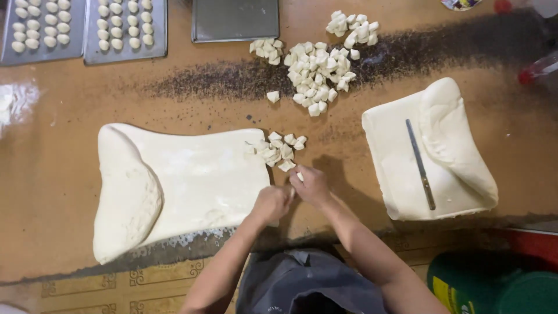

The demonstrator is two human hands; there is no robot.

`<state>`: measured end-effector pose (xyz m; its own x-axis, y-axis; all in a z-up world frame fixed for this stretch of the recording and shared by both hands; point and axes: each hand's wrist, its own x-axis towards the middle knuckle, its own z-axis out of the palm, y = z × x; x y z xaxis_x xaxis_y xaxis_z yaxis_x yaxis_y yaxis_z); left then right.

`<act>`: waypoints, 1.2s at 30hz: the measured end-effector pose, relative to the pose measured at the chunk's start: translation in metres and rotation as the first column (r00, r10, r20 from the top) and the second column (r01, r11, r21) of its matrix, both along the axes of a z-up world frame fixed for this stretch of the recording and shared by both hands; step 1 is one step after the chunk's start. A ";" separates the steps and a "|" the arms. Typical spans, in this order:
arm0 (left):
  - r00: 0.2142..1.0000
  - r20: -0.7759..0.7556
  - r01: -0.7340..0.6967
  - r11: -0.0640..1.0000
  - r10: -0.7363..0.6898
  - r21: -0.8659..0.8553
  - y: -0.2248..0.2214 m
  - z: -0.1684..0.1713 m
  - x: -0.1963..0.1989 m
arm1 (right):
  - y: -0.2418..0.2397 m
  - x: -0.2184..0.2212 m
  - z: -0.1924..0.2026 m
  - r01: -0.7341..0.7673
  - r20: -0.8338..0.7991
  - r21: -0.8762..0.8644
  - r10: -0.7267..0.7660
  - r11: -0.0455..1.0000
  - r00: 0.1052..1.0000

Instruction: Cutting dough into strips and rolling small pieces into balls on a bakery table

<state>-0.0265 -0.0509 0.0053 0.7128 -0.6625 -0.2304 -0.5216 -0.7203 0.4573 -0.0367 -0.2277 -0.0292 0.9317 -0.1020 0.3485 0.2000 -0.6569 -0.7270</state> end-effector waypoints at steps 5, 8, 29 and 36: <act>0.970 -0.217 -0.192 0.894 0.110 -0.404 0.019 0.067 0.046 | -0.013 0.008 0.077 0.061 -0.651 0.119 0.032 0.991 0.758; 0.917 -0.205 -0.388 0.881 0.341 -0.270 0.057 0.034 0.093 | 0.003 -0.010 0.070 0.199 -0.532 0.303 -0.007 0.932 0.847; 0.992 0.020 -0.125 0.991 0.126 -0.055 -0.026 -0.034 0.203 | -0.106 0.040 0.058 0.288 -0.159 0.238 -0.255 0.928 0.954; 0.847 -0.316 -0.526 0.758 0.426 -0.387 -0.039 -0.076 0.244 | -0.250 -0.158 -0.010 0.588 -0.187 -0.631 -0.835 0.506 0.518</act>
<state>0.2179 -0.0902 -0.0707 0.9350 -0.3120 -0.1686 -0.0293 -0.5417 0.8400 -0.1943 -0.4773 -0.0397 0.6393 -0.7536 0.1528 -0.7341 -0.6573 -0.1705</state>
